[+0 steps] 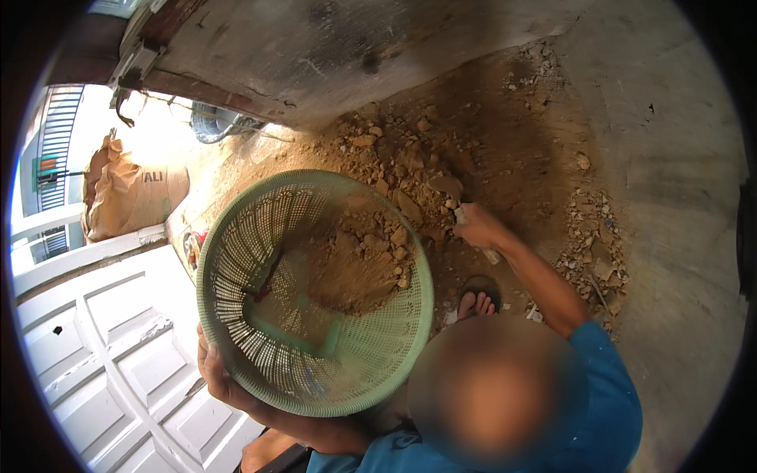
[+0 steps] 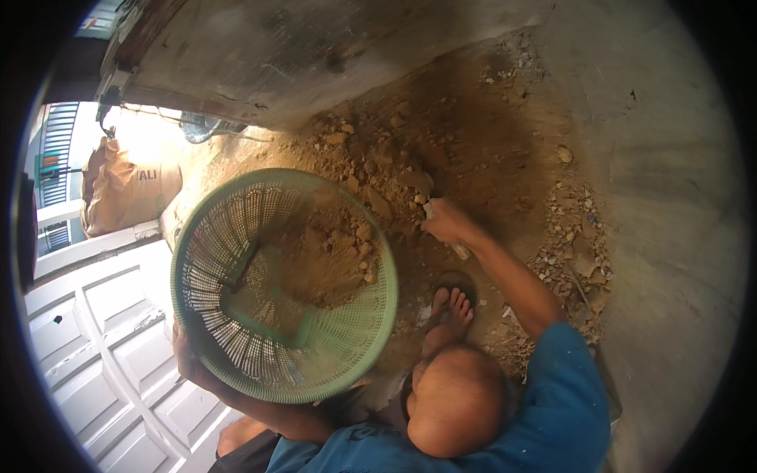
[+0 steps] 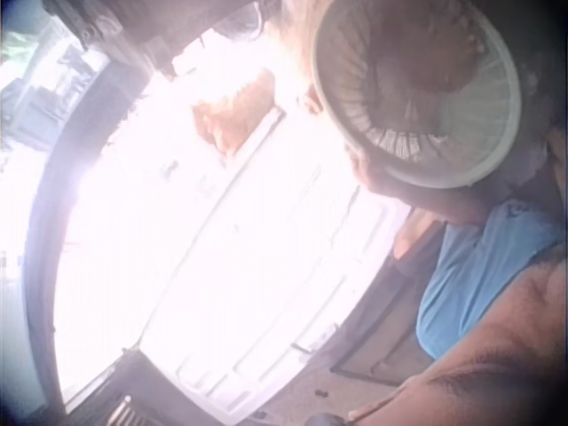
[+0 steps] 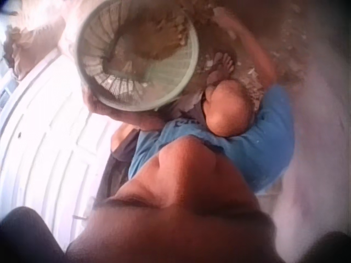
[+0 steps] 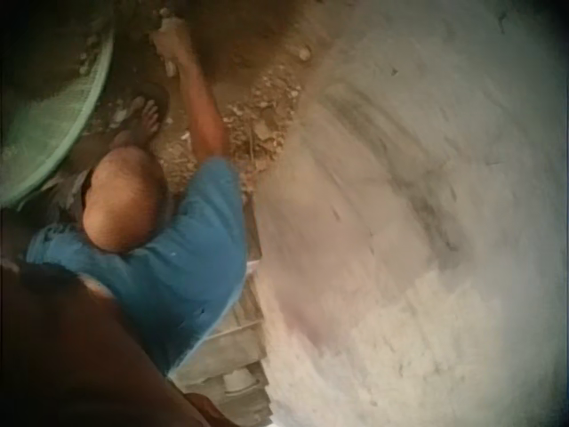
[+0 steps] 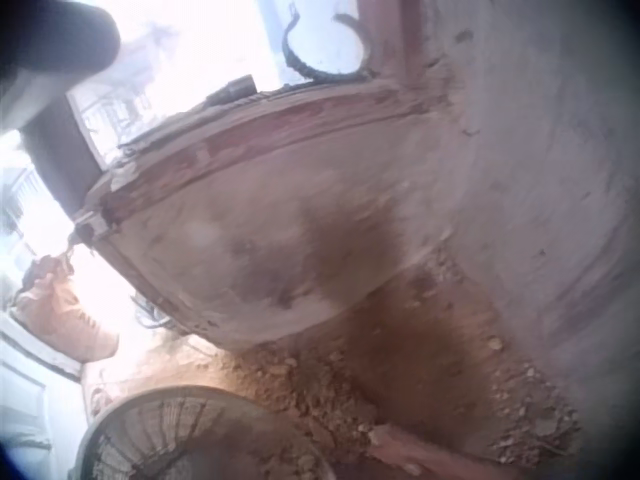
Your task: The person scoops debris from the floor into a green plastic basket using a trowel, then shakes the basket to separate fine material from larger chunks. The person repeats this scooping and sifting process multiple times.
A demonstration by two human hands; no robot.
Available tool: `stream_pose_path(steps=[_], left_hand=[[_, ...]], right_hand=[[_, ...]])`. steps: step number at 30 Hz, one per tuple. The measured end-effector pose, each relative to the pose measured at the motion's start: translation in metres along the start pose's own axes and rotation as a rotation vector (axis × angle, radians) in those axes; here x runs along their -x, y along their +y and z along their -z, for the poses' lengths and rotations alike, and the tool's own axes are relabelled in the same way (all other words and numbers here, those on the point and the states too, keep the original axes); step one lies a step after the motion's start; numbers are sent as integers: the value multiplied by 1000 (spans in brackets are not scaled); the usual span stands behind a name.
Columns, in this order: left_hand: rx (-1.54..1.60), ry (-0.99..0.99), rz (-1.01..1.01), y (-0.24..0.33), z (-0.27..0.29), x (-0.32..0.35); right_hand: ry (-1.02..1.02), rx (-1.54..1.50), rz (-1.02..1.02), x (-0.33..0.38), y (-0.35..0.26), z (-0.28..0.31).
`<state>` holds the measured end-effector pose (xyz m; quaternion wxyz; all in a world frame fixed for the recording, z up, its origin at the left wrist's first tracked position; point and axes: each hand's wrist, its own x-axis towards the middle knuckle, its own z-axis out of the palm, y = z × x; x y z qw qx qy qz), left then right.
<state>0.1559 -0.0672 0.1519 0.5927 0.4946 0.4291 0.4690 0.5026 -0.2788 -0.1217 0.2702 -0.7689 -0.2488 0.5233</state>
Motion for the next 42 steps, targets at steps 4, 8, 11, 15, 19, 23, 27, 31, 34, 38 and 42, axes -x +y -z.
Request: stream_pose_path(steps=[4,8,11,15,19,23,27,31,34,38,42], left_hand=[[-99,37,25,0,7,4],[-107,94,32,-2,23,7],[-211,177,27,-4,43,7],[-115,157,38,-8,77,5],[-291,273,-38,-19,106,5],[-190,214,19,-21,131,-3],[-87,129,-27,-21,143,-10],[-18,50,-33,-24,138,-11],[5,-7,-25,-25,131,-11],[53,-42,-76,-22,127,-10],[35,-21,-29,-20,118,-12]], right_hand=[[156,232,146,49,-54,3],[4,362,251,107,-106,-6],[-6,229,291,114,-111,3],[215,-8,131,85,-57,36],[-31,112,290,79,26,25],[-398,-112,-30,74,70,2],[-200,-237,-66,50,58,3],[-164,-277,45,28,28,-7],[-115,-300,23,14,17,-18],[64,-312,56,-5,2,-22],[-65,-320,137,-34,-38,-28]])
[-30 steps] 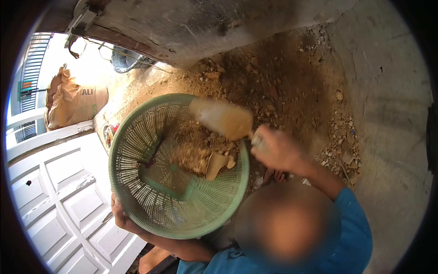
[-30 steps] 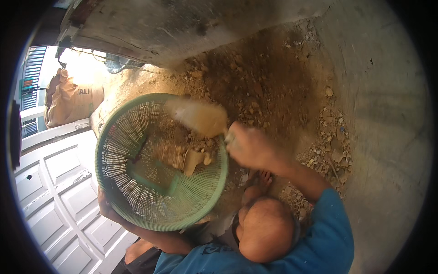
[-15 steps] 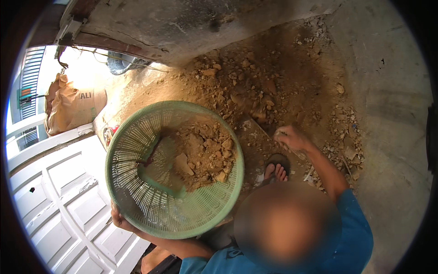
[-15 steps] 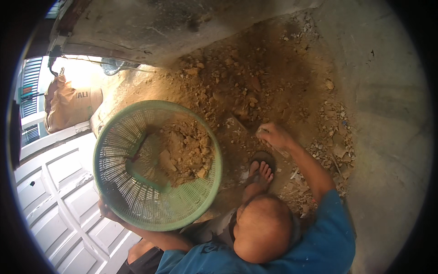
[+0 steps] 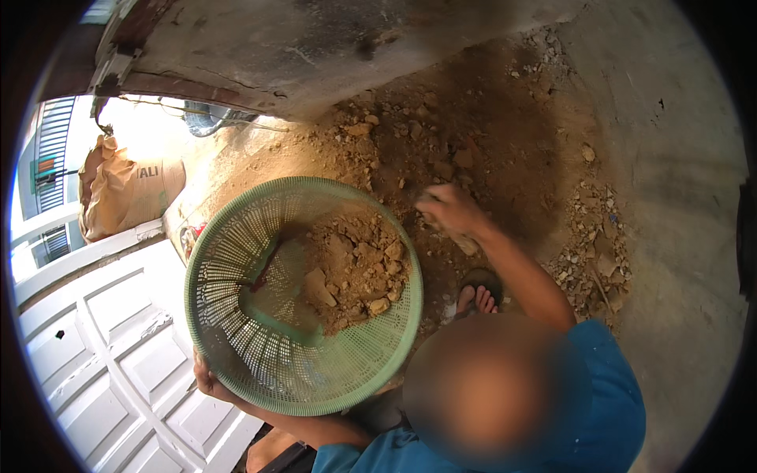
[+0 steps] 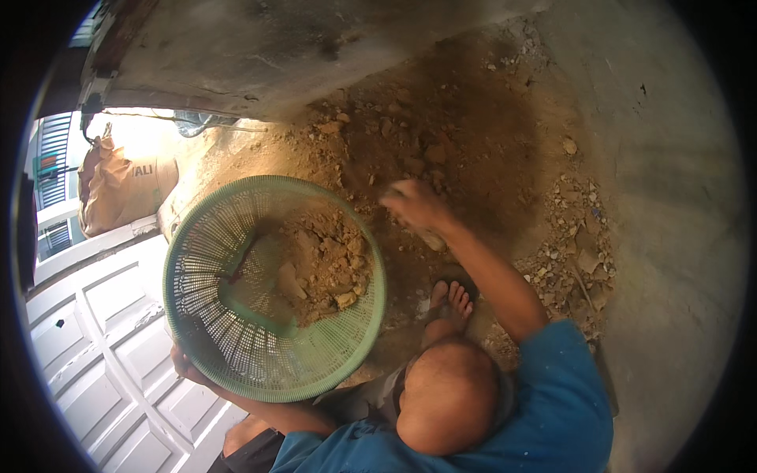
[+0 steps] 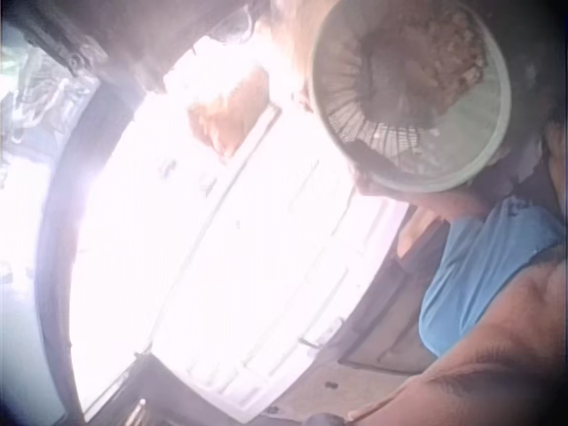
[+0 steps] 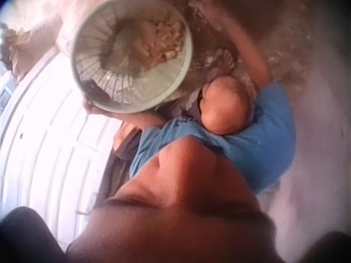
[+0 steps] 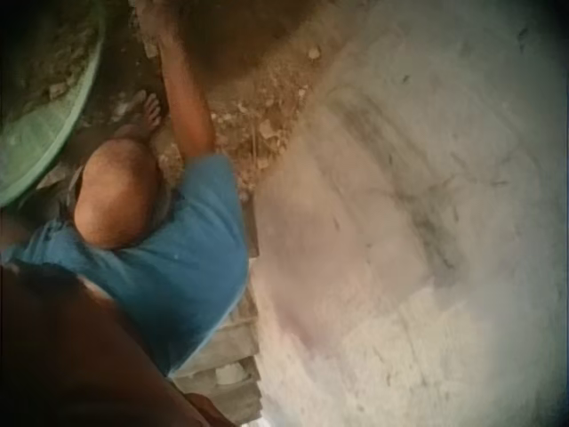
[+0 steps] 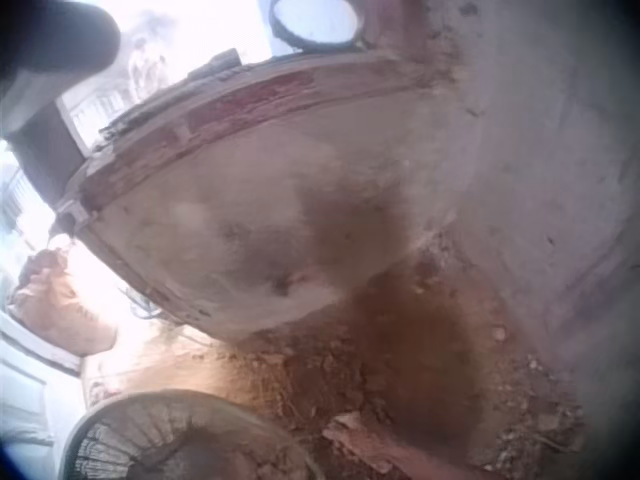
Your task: The person scoops debris from the floor into a green plastic basket using a trowel, then shakes the basket to separate fine material from larger chunks. The person repeats this scooping and sifting process multiple times.
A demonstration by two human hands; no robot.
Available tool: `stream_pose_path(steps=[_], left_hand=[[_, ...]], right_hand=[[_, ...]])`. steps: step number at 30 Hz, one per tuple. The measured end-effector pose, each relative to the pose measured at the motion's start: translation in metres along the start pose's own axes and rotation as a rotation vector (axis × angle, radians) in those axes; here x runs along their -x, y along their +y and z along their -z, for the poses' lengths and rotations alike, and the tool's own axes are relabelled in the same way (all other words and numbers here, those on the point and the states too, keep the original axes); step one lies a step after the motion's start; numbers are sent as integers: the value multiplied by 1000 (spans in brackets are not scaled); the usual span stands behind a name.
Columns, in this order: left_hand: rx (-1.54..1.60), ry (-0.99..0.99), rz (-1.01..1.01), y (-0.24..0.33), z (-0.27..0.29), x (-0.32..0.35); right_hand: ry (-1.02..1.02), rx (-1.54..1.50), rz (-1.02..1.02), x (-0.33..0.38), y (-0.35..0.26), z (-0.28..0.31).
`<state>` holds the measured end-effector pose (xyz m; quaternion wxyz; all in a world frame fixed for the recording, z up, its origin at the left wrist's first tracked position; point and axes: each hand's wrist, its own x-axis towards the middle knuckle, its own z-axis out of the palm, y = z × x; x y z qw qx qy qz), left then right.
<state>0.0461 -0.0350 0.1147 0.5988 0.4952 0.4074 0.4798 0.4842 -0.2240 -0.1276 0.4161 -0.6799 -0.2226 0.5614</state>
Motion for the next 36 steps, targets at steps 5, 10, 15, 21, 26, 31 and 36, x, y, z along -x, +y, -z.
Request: stream_pose_path(steps=[5,10,15,21,26,31,36], left_hand=[[45,4,77,3,-14,-1],[106,-92,77,3,-16,-1],[45,-74,86,8,-24,-4],[-38,115,114,11,-48,-1],[-108,250,100,11,-59,-2],[-197,217,56,13,-65,-5],[-443,245,50,15,-76,-9]], right_hand=[[124,-99,-104,-43,-32,-6],[246,-127,-111,-54,-33,-5],[99,-185,-81,-71,-41,-12],[262,-161,-69,-1,7,42],[118,445,226,130,78,75],[-32,798,-110,123,78,102],[17,938,-108,66,53,105]])
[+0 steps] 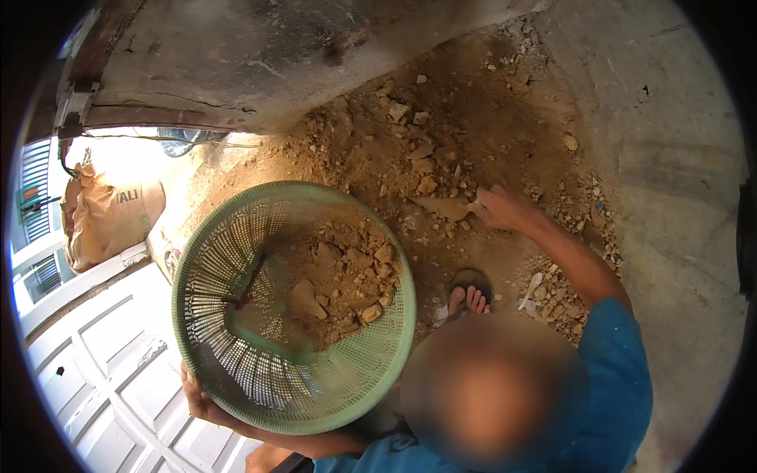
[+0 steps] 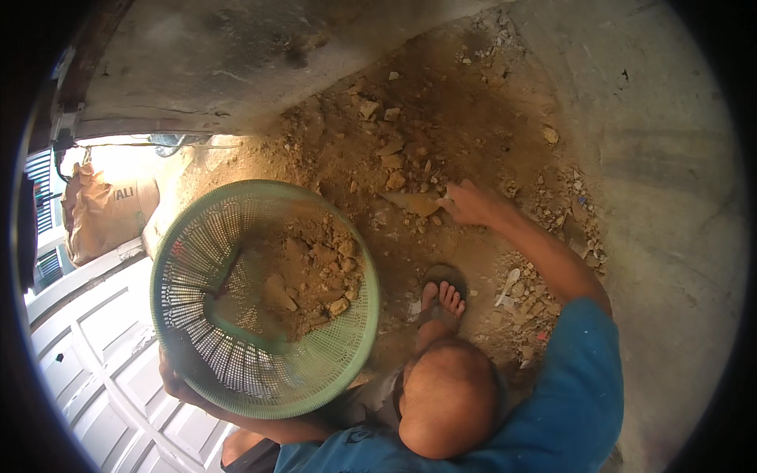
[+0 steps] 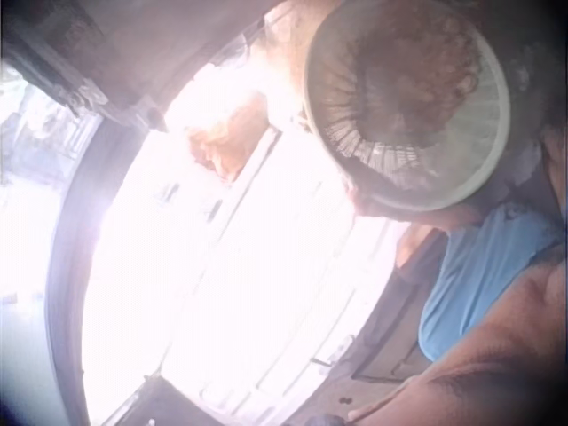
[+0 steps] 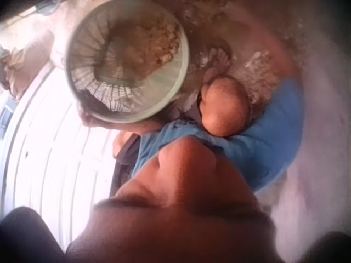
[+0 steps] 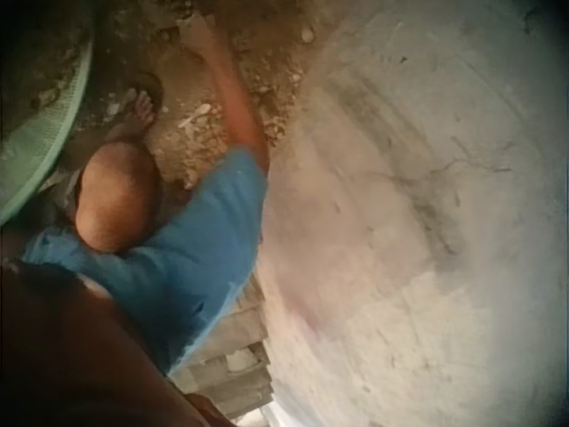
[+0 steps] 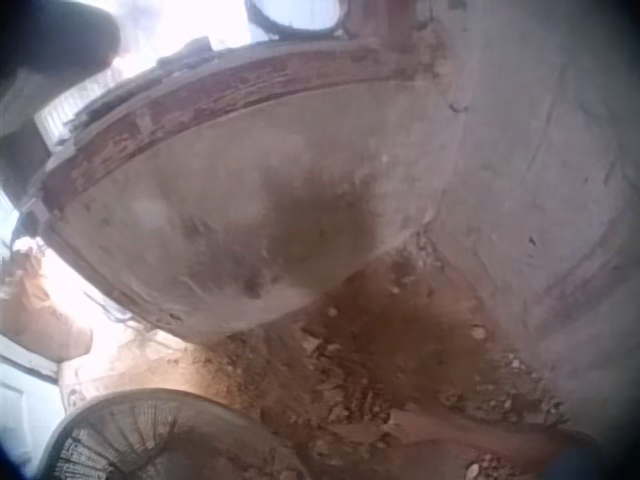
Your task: The person scoops debris from the floor into a green plastic basket using a trowel, then shakes the basket to separate fine material from larger chunks. The person repeats this scooping and sifting process multiple times.
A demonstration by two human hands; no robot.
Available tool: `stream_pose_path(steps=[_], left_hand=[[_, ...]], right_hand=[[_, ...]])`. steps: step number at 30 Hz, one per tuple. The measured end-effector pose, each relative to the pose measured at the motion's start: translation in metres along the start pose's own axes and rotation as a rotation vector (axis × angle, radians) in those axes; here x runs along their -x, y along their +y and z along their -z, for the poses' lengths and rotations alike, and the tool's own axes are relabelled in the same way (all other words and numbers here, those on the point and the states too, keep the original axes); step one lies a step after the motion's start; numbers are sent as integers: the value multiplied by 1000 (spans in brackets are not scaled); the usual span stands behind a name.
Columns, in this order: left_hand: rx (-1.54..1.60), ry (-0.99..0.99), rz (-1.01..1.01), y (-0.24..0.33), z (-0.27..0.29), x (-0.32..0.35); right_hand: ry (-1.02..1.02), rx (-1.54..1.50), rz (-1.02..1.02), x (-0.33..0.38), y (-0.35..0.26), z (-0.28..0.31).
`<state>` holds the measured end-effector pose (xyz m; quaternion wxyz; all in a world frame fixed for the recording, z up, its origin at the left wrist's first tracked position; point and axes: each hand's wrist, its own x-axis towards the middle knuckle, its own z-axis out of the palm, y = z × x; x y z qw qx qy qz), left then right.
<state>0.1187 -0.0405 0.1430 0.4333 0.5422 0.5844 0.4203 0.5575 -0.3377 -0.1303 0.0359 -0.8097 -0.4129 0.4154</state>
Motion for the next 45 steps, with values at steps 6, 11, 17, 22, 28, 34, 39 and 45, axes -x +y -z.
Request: stream_pose_path(steps=[6,11,17,22,28,34,39,45], left_hand=[[-40,11,-31,2,-14,12],[112,-66,-24,9,-28,20],[280,-207,96,20,-36,21],[365,-313,81,22,-37,17],[322,-205,67,15,-34,18],[345,-179,26,14,-36,18],[261,-159,15,11,-38,16],[205,-159,-38,2,-18,7]], right_hand=[[51,-25,-126,25,-41,-7],[126,-126,-225,12,-88,-27],[341,-196,-191,-81,-131,-10],[312,-140,-298,-123,-121,15],[418,-62,-223,-109,-110,7],[618,157,-95,-41,-140,14],[562,191,-6,19,-160,-8],[401,-313,-95,23,-131,6]])
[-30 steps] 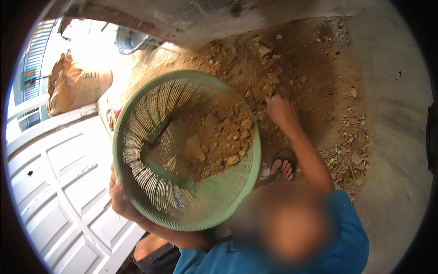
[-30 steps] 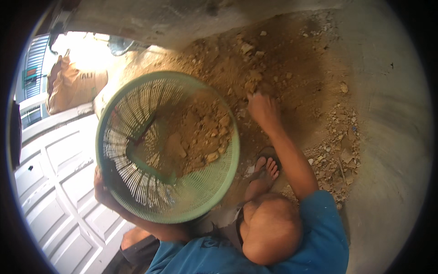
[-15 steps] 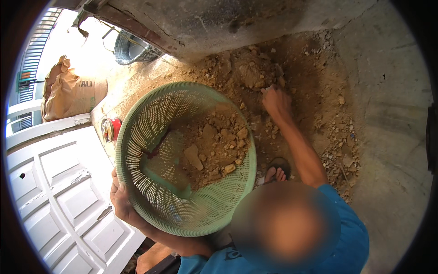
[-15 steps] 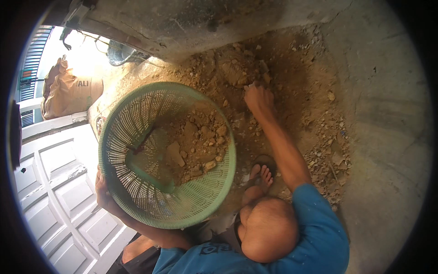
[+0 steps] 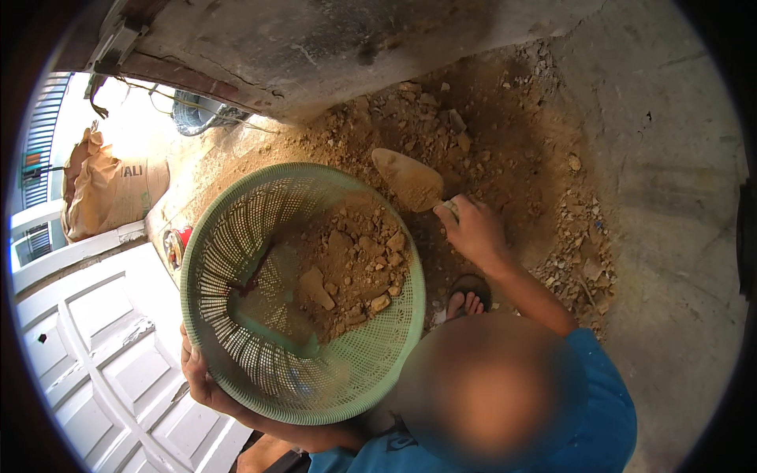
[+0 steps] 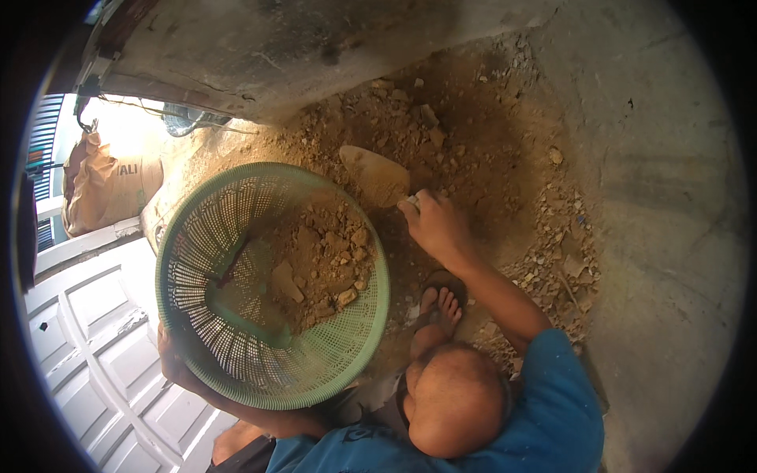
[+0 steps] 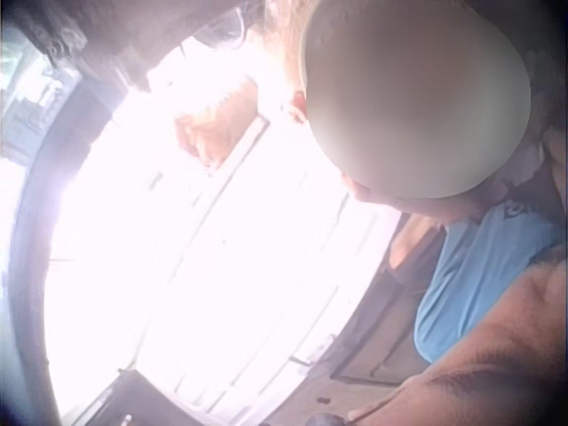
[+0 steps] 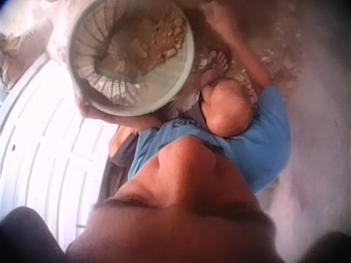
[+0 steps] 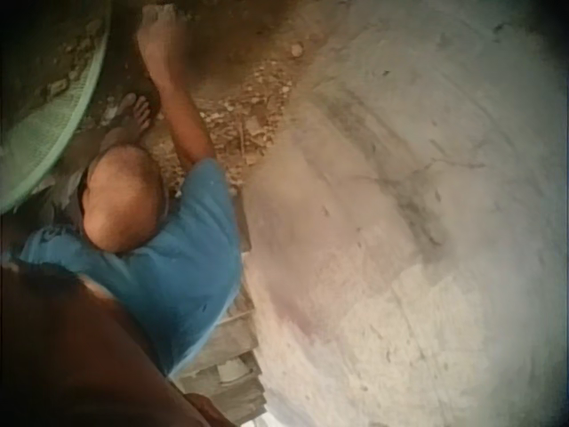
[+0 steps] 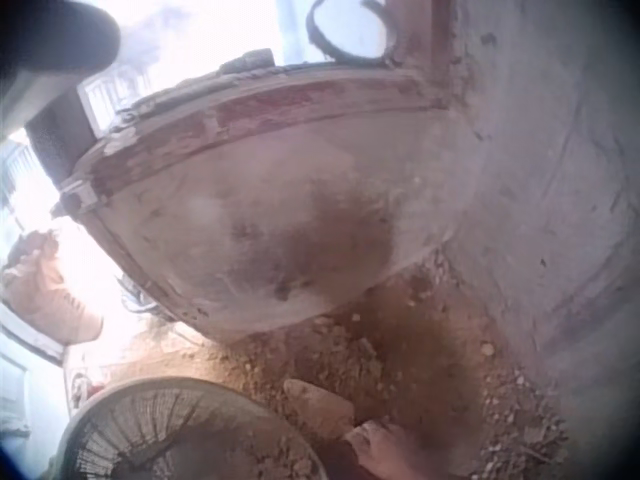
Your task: The person scoops debris from the floor into a green plastic basket using a trowel, then shakes the basket to separate fine material from larger chunks. The person repeats this scooping and sifting process multiple times.
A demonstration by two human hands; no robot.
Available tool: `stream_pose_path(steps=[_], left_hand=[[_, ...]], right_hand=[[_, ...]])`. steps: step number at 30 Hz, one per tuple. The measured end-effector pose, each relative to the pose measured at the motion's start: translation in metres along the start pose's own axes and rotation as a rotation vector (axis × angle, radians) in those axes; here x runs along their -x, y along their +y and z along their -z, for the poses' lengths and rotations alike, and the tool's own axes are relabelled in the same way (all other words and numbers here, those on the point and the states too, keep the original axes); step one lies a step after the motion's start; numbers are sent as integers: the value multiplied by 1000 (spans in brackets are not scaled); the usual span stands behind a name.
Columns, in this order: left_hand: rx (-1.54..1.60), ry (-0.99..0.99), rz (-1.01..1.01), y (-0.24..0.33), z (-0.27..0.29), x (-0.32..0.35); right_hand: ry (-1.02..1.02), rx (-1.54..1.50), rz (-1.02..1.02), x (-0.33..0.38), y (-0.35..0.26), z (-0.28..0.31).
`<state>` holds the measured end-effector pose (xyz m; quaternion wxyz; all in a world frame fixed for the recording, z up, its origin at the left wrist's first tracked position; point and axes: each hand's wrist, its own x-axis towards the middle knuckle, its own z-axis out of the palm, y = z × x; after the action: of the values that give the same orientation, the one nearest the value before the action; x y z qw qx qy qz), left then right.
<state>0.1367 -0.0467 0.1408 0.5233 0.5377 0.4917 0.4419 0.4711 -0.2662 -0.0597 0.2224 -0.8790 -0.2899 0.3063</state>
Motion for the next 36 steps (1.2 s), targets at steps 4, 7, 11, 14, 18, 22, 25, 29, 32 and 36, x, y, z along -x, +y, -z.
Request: stream_pose_path(steps=[4,7,11,14,18,22,25,29,32,36], left_hand=[[-54,-1,-38,-3,15,1],[-115,-4,-55,-7,27,3],[-53,-54,-41,-17,54,0],[101,-34,-36,-31,80,-6],[264,143,142,-44,106,-13],[258,31,119,-46,109,-17],[260,-11,119,-42,100,-18],[279,-45,123,-37,89,-19],[285,-68,131,-36,84,-19],[291,-93,126,-33,83,-17]], right_hand=[[60,37,23,8,3,17],[132,240,-88,20,9,23],[281,485,-243,24,36,38],[307,396,-250,29,62,47],[-110,-219,-96,63,77,28],[-606,-388,-39,89,83,-11],[-554,-593,-291,90,90,-19],[-396,-612,-219,75,80,-11],[-502,-628,-105,56,52,-14],[-505,-711,-177,21,27,-30]])
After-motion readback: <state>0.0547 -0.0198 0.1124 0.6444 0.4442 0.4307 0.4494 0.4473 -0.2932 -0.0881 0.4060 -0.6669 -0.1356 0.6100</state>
